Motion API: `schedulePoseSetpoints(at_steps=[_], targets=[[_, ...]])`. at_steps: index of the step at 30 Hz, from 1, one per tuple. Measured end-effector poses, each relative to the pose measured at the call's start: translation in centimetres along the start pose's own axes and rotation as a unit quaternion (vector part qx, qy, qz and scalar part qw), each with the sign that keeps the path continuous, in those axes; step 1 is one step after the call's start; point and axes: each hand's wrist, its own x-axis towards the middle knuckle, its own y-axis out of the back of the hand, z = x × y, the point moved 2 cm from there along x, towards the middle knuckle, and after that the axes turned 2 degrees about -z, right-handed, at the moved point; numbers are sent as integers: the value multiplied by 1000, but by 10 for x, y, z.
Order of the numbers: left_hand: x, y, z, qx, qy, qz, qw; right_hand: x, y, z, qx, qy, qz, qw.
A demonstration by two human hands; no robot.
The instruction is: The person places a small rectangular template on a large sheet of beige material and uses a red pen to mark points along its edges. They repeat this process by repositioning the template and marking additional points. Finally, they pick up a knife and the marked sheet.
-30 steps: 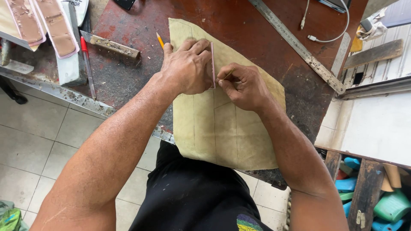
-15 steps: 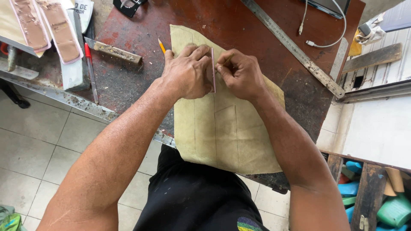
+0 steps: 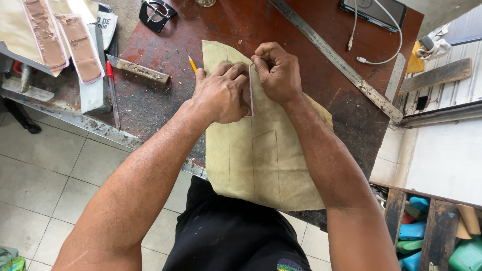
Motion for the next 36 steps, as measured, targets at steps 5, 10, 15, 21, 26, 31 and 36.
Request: schedulePoseSetpoints(at_steps=[5, 10, 15, 21, 26, 31, 36], targets=[[-1, 0, 0, -13, -1, 4, 1000, -5, 4, -3, 5, -3, -7, 1000], [0, -5, -3, -19, -13, 20, 1000, -24, 16, -25, -25, 12, -72, 997], [1, -10, -4, -16, 14, 1, 1000, -55, 25, -34, 43, 0, -88, 995], [-1, 0, -4, -29, -5, -23, 999, -71, 26, -48, 53, -41, -119, 991], [-2, -5, -12, -41, -21, -15, 999, -72, 28, -48, 69, -45, -121, 989], [-2, -20, -27, -37, -59, 18, 997, -72, 27, -49, 94, -49, -126, 986], [-2, -28, -32, -45, -76, 38, 995, -74, 24, -47, 95, -32, -133, 986]])
